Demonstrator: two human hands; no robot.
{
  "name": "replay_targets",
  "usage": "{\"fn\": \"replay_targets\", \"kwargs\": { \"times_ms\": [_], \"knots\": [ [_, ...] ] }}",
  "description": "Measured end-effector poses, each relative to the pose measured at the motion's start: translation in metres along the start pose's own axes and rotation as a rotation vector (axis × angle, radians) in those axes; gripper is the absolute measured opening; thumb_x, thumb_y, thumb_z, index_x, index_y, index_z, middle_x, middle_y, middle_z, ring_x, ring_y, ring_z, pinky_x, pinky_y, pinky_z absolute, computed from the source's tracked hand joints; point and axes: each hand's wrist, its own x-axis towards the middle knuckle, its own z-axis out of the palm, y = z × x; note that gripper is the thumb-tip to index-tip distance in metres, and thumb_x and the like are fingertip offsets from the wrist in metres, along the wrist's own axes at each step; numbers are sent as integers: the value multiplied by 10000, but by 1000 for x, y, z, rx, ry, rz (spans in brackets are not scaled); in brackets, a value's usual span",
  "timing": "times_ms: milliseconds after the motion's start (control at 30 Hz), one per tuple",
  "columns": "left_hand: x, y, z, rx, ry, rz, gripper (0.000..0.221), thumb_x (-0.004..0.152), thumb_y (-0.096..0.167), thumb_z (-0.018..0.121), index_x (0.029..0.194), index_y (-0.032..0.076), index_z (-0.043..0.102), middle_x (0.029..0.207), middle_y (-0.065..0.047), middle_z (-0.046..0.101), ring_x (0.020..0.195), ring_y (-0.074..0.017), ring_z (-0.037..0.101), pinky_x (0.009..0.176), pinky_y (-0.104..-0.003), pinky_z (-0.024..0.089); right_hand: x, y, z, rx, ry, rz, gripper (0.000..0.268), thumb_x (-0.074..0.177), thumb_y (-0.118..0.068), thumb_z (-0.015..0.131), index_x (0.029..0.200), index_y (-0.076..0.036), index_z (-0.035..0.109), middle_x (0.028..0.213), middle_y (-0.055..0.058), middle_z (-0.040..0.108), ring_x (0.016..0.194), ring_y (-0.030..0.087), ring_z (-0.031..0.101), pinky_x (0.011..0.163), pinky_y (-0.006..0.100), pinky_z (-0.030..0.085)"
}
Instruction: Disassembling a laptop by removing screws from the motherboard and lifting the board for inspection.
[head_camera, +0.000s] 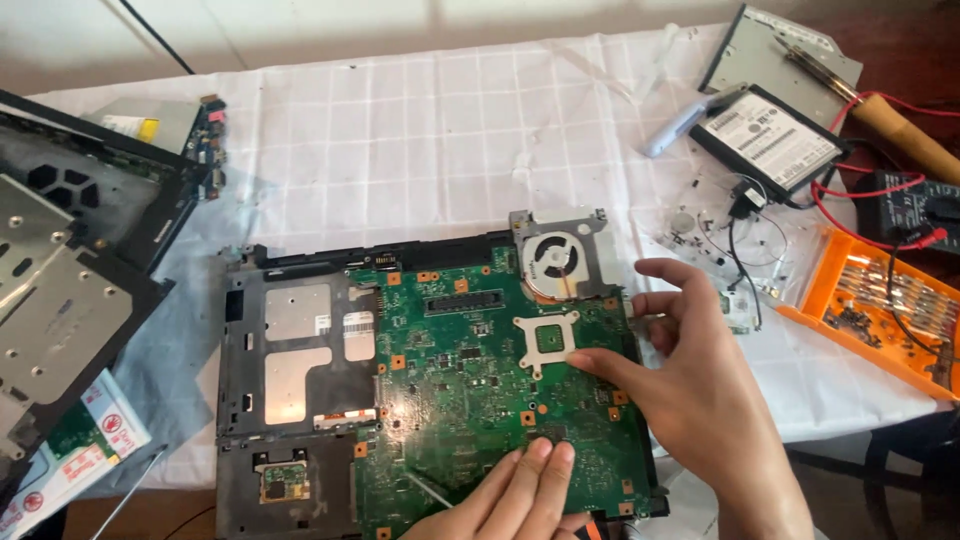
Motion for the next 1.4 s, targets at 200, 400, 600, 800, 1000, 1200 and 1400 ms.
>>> {"fn": "replay_targets", "kwargs": {
  "times_ms": [200,400,600,800,1000,1200,1400],
  "knots": [
    [6,-6,-9,-66,46,13,542,1146,449,548,1459,7,571,1437,-150,636,1315,-275,633,1122,-315,563,2,8,3,-2,9,2,887,650,-172,931,1422,-209,495,1032,25,583,793,159,456,795,301,449],
    [15,-10,-25,-390,116,-43,286,1175,270,522,1167,9,638,1384,-265,662,1263,-384,669,1086,-424,590,-9,-14,-4,-106,42,-124,652,781,-271,774,1386,-151,560,1221,31,691,1024,151,615,872,344,522],
    [30,-49,-78,-477,161,-125,366,1159,253,439,966,3,623,1221,-279,712,1132,-393,696,1029,-505,565,14,-31,-5,-152,-53,-400,426,876,-264,684,1285,-146,673,1217,27,727,1149,100,667,974,308,551],
    [28,-139,-122,-161,172,-350,137,974,263,652,898,156,612,799,-28,647,653,-222,604,569,-376,481,47,-60,15,-266,-227,-570,309,912,-279,689,1198,-182,755,1130,-39,795,964,90,713,895,269,544],
    [37,-199,-102,-504,-226,-946,240,1068,256,546,1036,59,678,675,-16,682,400,-67,547,345,-199,484,68,-62,57,-351,-401,-1312,278,938,-239,696,1150,-59,711,1086,80,779,1006,252,720,920,389,540],
    [29,-204,-80,-605,-197,-862,364,890,1,623,1230,108,697,1068,-59,771,808,-237,743,687,-366,602,69,-51,79,-290,-421,-1238,308,925,-219,721,1212,-110,684,1077,28,773,998,203,722,912,348,536],
    [23,-214,-65,-664,-154,-762,371,847,67,750,1211,120,697,1186,-24,759,991,-258,720,794,-384,530,65,-58,75,-71,-514,-811,339,901,-168,708,1232,-96,716,1103,11,828,1004,94,762,941,239,588]
  ]
}}
